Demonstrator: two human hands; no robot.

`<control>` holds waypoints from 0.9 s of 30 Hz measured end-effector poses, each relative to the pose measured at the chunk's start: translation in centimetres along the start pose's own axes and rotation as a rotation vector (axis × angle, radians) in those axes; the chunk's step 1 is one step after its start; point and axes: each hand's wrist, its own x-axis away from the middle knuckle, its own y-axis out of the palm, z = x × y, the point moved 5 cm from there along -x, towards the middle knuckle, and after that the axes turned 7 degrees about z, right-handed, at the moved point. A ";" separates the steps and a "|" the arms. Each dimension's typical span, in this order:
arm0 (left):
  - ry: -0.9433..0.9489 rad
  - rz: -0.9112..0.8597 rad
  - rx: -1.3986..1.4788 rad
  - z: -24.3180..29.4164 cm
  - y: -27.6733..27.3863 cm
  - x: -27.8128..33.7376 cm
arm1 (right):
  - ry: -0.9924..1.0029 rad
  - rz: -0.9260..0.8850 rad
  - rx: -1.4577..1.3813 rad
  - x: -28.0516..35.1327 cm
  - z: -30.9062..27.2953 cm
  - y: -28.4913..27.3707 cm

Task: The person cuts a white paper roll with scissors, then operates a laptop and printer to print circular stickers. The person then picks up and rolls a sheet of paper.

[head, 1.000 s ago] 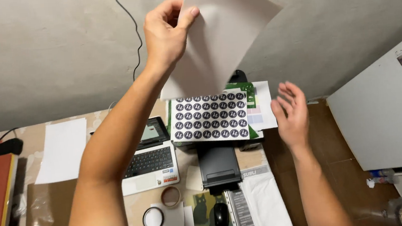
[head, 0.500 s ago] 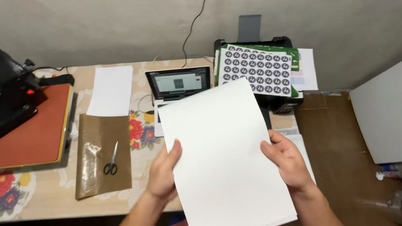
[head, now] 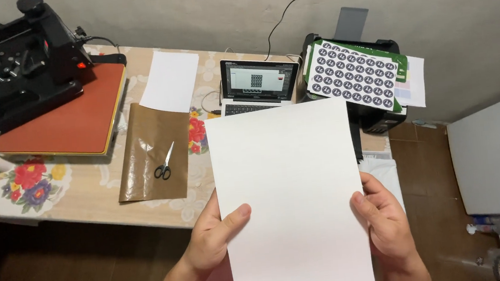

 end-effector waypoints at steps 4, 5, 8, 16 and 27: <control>0.032 -0.027 -0.046 -0.5 0.2 0.3 | 0.020 0.017 0.051 0.7 -1.6 1.1; 0.004 -0.005 -0.002 -1.1 0.1 0.3 | 0.055 0.037 0.000 0.7 -1.7 1.4; -0.067 0.096 0.028 -2.7 -0.3 -1.3 | 0.110 0.121 -0.035 -0.4 -3.1 3.6; 0.157 0.052 0.020 -2.9 0.1 -9.5 | -0.025 0.096 0.159 -10.5 -1.3 3.3; 0.346 -0.020 -0.173 -6.2 1.5 -15.8 | 0.269 -0.379 -0.402 -12.8 3.2 7.9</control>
